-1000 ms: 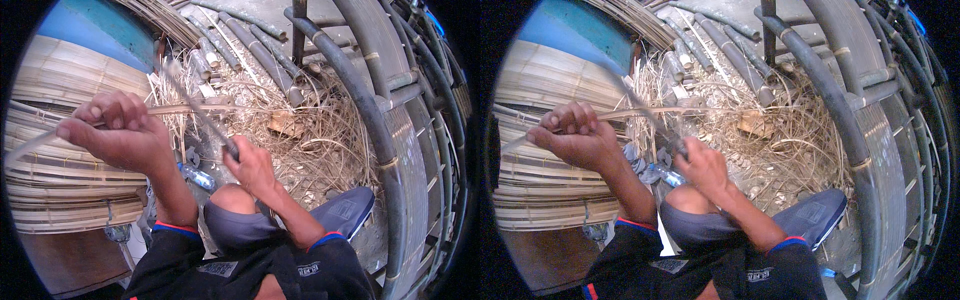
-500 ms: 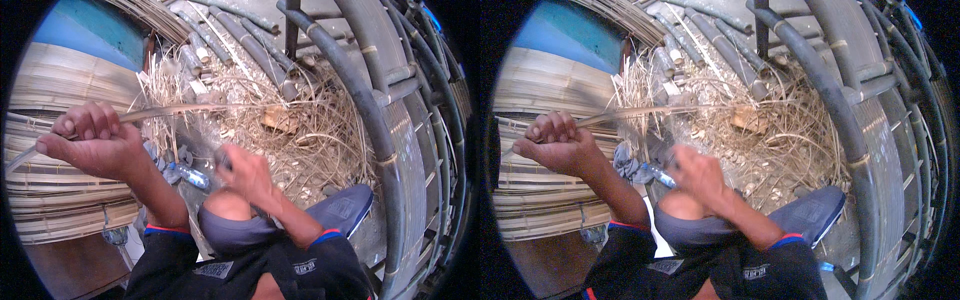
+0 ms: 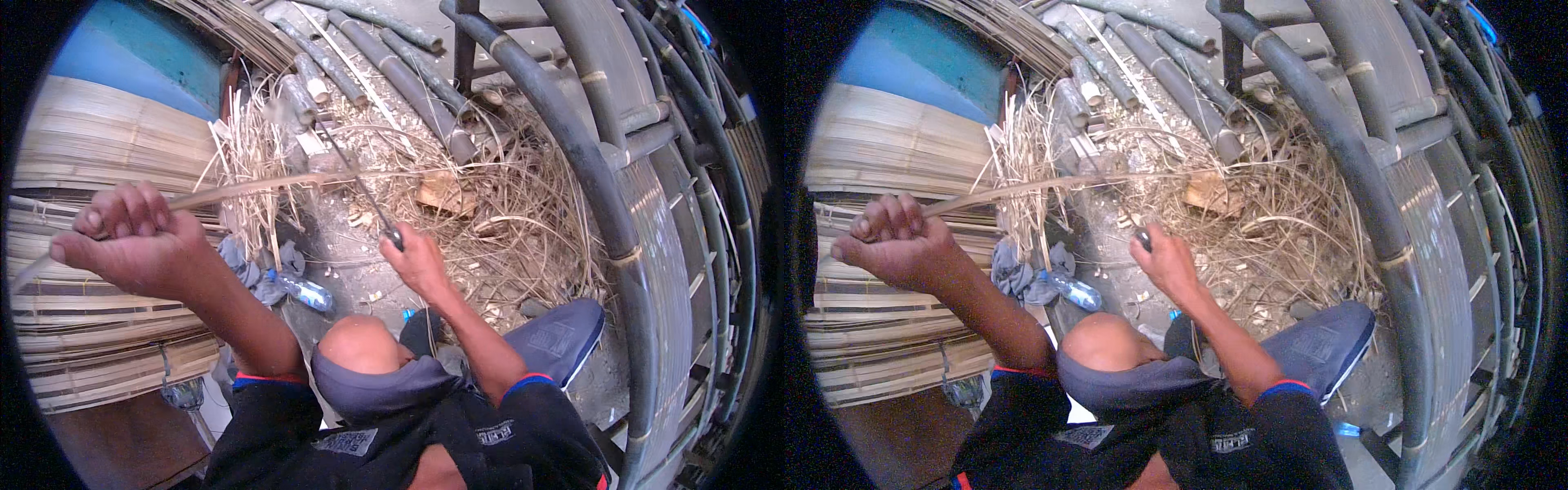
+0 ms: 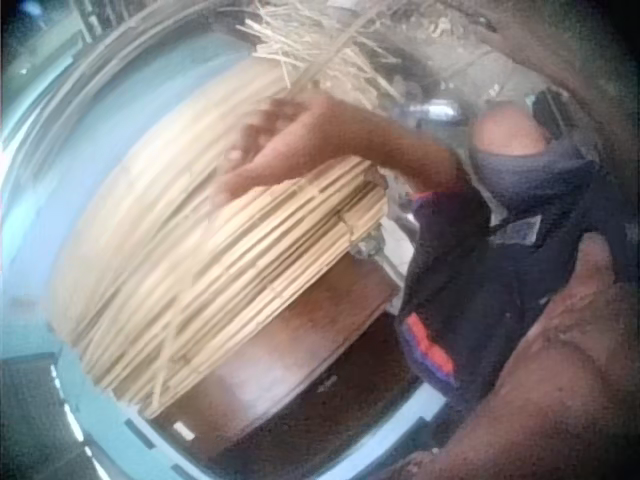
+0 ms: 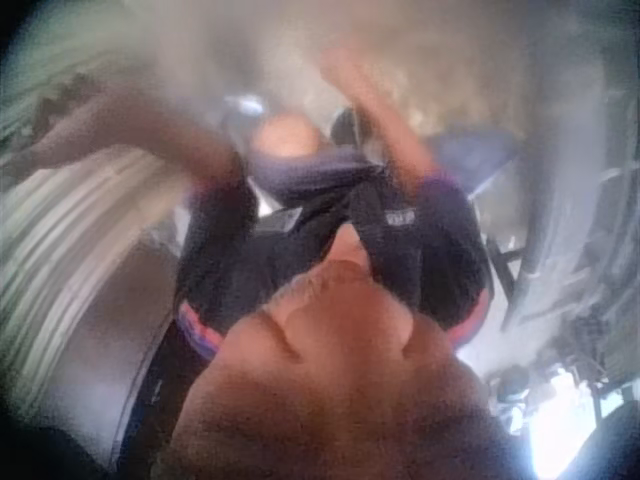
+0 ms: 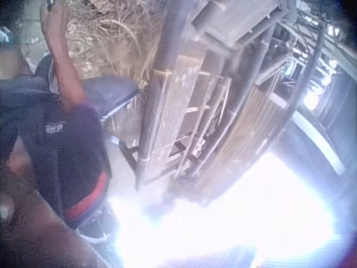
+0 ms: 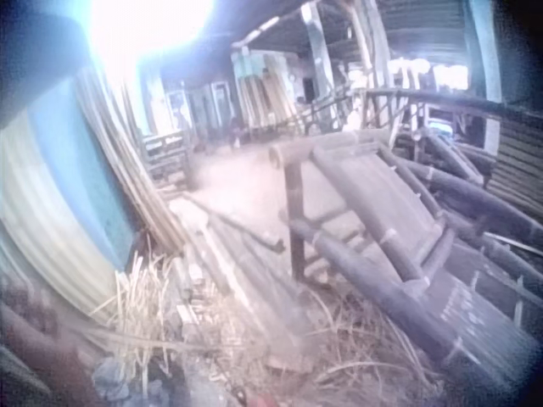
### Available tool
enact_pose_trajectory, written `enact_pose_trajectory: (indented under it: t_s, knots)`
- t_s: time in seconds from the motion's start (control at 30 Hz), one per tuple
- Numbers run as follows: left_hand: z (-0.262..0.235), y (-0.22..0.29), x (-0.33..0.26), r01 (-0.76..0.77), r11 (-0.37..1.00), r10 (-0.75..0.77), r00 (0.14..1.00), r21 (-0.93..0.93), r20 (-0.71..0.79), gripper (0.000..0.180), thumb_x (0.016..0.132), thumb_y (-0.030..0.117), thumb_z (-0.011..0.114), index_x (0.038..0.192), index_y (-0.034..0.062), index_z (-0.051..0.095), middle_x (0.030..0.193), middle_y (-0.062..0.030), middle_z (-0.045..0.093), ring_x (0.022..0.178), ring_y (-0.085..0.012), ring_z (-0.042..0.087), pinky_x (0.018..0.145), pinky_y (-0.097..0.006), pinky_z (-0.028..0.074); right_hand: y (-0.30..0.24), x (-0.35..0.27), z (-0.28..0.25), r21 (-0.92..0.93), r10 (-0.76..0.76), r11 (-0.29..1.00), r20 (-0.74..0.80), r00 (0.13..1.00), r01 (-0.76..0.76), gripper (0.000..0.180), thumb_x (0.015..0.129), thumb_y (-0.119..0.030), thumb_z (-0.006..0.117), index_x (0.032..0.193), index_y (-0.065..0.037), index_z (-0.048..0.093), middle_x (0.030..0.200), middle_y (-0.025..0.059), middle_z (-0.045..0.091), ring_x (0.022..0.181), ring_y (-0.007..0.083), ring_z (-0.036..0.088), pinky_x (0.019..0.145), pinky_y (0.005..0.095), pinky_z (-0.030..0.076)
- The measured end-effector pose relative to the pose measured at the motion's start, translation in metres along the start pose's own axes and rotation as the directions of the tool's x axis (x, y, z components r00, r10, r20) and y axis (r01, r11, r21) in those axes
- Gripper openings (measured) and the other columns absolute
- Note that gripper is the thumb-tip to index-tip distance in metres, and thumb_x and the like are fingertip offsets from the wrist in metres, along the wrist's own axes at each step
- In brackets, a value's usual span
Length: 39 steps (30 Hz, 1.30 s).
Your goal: The person sits on the floor and uses a knife to shave thin strips of bamboo, repeatedly peeling off layers and placing the finished strips onto a nearby bamboo frame.
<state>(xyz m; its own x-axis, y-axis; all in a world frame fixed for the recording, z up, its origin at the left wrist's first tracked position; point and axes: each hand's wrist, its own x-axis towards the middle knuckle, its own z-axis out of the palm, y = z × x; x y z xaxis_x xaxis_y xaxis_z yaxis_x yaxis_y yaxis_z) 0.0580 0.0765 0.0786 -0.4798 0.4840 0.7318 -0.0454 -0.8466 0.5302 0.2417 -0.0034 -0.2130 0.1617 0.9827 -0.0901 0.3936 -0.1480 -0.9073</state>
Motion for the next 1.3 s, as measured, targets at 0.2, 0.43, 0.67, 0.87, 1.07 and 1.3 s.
enact_pose_trajectory:
  t_s: [0.2, 0.43, 0.67, 0.87, 1.07, 1.3]
  knots:
    - [-0.002, -0.024, 0.001, 0.122, 0.982, -0.124, 0.992, -0.146, -0.003, 0.055, 0.098, 0.064, 0.045, 0.075, 0.0144, 0.048, 0.055, 0.0044, 0.035, 0.041, -0.0071, 0.026, 0.038, -0.025, 0.022, 0.063, 0.043, 0.004, -0.059, 0.090, 0.994, -0.046, 0.995, -0.092, 0.043, 0.090, -0.039, 0.060, 0.091, 0.004, 0.064, 0.082, 0.0300, 0.066, 0.080, 0.0457, 0.066, 0.074, 0.0521, 0.050]
    - [-0.013, 0.003, 0.028, 0.217, 0.956, -0.172, 0.960, -0.199, 0.223, 0.059, 0.101, 0.062, 0.036, 0.071, 0.0131, 0.049, 0.055, 0.0030, 0.038, 0.042, -0.0076, 0.030, 0.039, -0.024, 0.023, 0.015, 0.001, -0.023, -0.052, 0.057, 0.997, -0.003, 0.998, -0.057, 0.040, 0.090, -0.038, 0.061, 0.091, 0.002, 0.062, 0.077, 0.0269, 0.065, 0.076, 0.0456, 0.065, 0.071, 0.0531, 0.049]
    - [0.050, -0.011, -0.001, 0.159, 0.987, -0.159, 0.987, 0.022, 0.003, 0.046, 0.103, 0.050, 0.041, 0.076, 0.0132, 0.039, 0.055, 0.0016, 0.032, 0.042, -0.0101, 0.024, 0.039, -0.025, 0.020, 0.030, -0.010, -0.031, -0.035, 0.118, 0.992, -0.082, 0.990, -0.121, 0.034, 0.090, -0.035, 0.063, 0.091, -0.001, 0.062, 0.072, 0.0260, 0.064, 0.070, 0.0451, 0.065, 0.066, 0.0522, 0.050]
    - [0.045, -0.015, 0.014, 0.132, 0.990, -0.137, 0.985, 0.056, 0.102, 0.046, 0.103, 0.049, 0.042, 0.074, 0.0134, 0.036, 0.056, 0.0014, 0.031, 0.043, -0.0103, 0.024, 0.039, -0.025, 0.020, 0.016, 0.002, -0.027, -0.003, 0.034, 0.999, -0.051, 0.998, -0.034, 0.037, 0.089, -0.039, 0.063, 0.096, -0.003, 0.063, 0.076, 0.0261, 0.066, 0.074, 0.0440, 0.067, 0.069, 0.0549, 0.051]
    - [0.036, -0.033, 0.027, 0.160, 0.984, -0.160, 0.987, 0.078, -0.014, 0.049, 0.103, 0.051, 0.040, 0.073, 0.0136, 0.034, 0.056, 0.0008, 0.030, 0.043, -0.0105, 0.023, 0.038, -0.025, 0.019, 0.142, 0.035, -0.020, -0.119, 0.223, 0.966, -0.077, 0.972, -0.231, 0.040, 0.089, -0.039, 0.061, 0.100, 0.000, 0.065, 0.080, 0.0274, 0.068, 0.075, 0.0451, 0.068, 0.073, 0.0543, 0.052]
    - [0.041, -0.041, 0.029, 0.179, 0.980, -0.180, 0.984, 0.082, -0.004, 0.052, 0.103, 0.056, 0.040, 0.074, 0.0128, 0.036, 0.055, 0.0003, 0.028, 0.043, -0.0112, 0.022, 0.038, -0.026, 0.020, 0.197, 0.044, -0.030, -0.174, 0.328, 0.929, -0.013, 0.945, -0.325, 0.039, 0.086, -0.033, 0.061, 0.095, 0.004, 0.068, 0.084, 0.0309, 0.067, 0.082, 0.0469, 0.067, 0.076, 0.0535, 0.052]
